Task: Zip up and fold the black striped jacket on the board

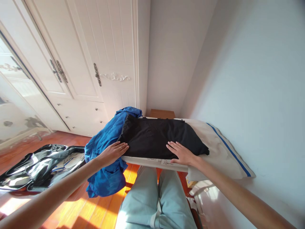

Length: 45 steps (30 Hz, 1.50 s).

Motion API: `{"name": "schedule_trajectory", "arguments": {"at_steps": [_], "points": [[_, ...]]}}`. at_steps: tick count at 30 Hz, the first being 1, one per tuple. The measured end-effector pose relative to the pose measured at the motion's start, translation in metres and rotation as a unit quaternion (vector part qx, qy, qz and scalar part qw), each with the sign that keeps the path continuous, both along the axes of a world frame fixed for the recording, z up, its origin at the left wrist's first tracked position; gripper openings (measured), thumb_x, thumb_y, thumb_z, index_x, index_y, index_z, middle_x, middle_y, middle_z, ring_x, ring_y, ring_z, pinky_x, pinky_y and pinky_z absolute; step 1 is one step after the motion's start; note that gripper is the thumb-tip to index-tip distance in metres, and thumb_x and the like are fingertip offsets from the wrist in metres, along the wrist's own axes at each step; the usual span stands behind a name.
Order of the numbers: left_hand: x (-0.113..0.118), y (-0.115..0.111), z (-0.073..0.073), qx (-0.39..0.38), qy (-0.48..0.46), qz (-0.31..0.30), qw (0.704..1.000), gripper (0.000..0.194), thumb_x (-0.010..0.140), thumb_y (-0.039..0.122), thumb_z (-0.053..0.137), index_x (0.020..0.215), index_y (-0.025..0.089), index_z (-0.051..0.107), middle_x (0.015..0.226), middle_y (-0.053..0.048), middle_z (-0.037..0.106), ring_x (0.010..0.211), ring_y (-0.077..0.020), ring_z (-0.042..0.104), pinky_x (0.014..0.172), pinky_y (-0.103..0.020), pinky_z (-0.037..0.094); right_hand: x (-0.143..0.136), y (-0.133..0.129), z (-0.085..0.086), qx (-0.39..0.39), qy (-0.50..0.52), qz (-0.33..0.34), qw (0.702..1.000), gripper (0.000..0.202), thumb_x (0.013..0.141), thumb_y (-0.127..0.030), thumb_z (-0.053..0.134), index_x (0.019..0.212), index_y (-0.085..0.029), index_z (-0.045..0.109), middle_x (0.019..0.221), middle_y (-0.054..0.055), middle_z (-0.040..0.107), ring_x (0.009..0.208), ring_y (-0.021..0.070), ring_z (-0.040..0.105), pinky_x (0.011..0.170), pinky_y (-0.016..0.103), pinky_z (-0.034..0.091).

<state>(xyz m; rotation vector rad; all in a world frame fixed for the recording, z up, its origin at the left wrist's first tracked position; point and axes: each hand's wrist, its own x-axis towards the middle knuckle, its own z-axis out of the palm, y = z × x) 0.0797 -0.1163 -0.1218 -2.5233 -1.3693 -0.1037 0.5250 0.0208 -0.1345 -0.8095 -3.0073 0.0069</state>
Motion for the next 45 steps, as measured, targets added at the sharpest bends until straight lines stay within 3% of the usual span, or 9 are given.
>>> {"name": "schedule_trajectory", "arguments": {"at_steps": [12,18,23,26,30,32,37,41,45], "points": [[-0.010,-0.013,0.006,0.043,-0.070,0.073,0.994,0.059,0.085,0.006,0.041,0.140,0.019,0.058,0.154,-0.011,0.044,0.143,-0.0276,0.041,0.112,-0.041,0.043,0.022,-0.009,-0.001,0.058,0.046,-0.013,0.997,0.053,0.094,-0.025,0.056,0.146,-0.018,0.050,0.153,0.014,0.045,0.142,0.0296,0.041,0.118,0.051,0.033],[-0.012,-0.018,0.023,0.125,-0.134,0.117,0.976,0.053,0.090,0.009,0.036,0.134,0.024,0.062,0.150,-0.009,0.050,0.120,-0.0256,0.063,0.096,-0.038,0.053,0.058,-0.008,0.012,0.090,0.011,-0.007,0.996,0.053,0.090,-0.009,0.048,0.142,-0.017,0.054,0.147,0.013,0.052,0.138,0.0272,0.048,0.115,0.052,0.039],[-0.013,-0.021,0.006,0.156,-0.243,0.104,0.952,0.040,0.093,0.020,0.042,0.124,0.024,0.066,0.132,-0.010,0.065,0.113,-0.0249,0.066,0.096,-0.038,0.051,0.094,-0.006,0.020,0.101,0.044,-0.029,0.993,0.056,0.090,-0.006,0.041,0.142,-0.022,0.054,0.148,0.008,0.052,0.138,0.0236,0.048,0.115,0.051,0.041],[-0.002,-0.019,-0.002,0.186,-0.385,0.204,0.880,0.033,0.091,0.032,0.047,0.113,0.020,0.068,0.116,-0.012,0.070,0.101,-0.0260,0.068,0.091,-0.040,0.053,0.108,-0.004,0.019,0.092,0.081,-0.047,0.991,0.047,0.096,-0.014,0.042,0.138,-0.025,0.059,0.143,0.007,0.057,0.135,0.0231,0.052,0.113,0.051,0.043],[0.016,-0.018,0.006,0.092,-0.637,0.357,0.677,0.047,0.084,0.060,0.055,0.099,0.017,0.068,0.093,-0.009,0.072,0.082,-0.0248,0.069,0.070,-0.034,0.057,0.111,-0.007,0.014,0.066,0.130,-0.088,0.985,0.041,0.098,-0.028,0.045,0.136,-0.027,0.061,0.144,0.008,0.056,0.135,0.0254,0.051,0.114,0.053,0.042],[0.019,-0.021,0.012,-0.002,-0.698,0.369,0.614,0.061,0.076,0.072,0.057,0.099,0.017,0.069,0.095,-0.010,0.074,0.087,-0.0268,0.070,0.066,-0.033,0.057,0.110,-0.009,0.017,0.031,0.148,-0.125,0.981,0.043,0.097,-0.036,0.049,0.138,-0.027,0.060,0.149,0.008,0.051,0.139,0.0277,0.047,0.115,0.054,0.040],[0.008,-0.038,0.013,-0.052,-0.695,0.384,0.606,0.077,0.058,0.074,0.074,0.111,0.018,0.066,0.112,-0.013,0.072,0.100,-0.0308,0.069,0.071,-0.033,0.059,0.109,-0.003,0.047,-0.097,0.225,-0.252,0.936,0.069,0.087,-0.059,0.059,0.147,-0.026,0.049,0.155,0.011,0.041,0.142,0.0320,0.041,0.114,0.049,0.040],[0.009,-0.046,0.004,-0.103,-0.663,0.428,0.606,0.075,0.056,0.084,0.066,0.091,0.018,0.067,0.079,-0.010,0.072,0.072,-0.0295,0.071,0.052,-0.032,0.055,0.091,0.012,0.066,-0.131,0.322,-0.351,0.869,0.077,0.082,-0.068,0.059,0.142,-0.020,0.053,0.148,0.016,0.050,0.136,0.0358,0.048,0.113,0.049,0.041],[0.032,-0.044,-0.004,-0.209,-0.682,0.438,0.547,0.060,0.067,0.079,0.065,0.067,0.020,0.055,0.059,-0.007,0.066,0.055,-0.0267,0.068,0.049,-0.033,0.054,0.037,0.004,0.077,-0.196,0.323,-0.291,0.879,0.069,0.083,-0.066,0.060,0.136,-0.022,0.059,0.143,0.015,0.056,0.130,0.0341,0.055,0.110,0.050,0.045]]}}
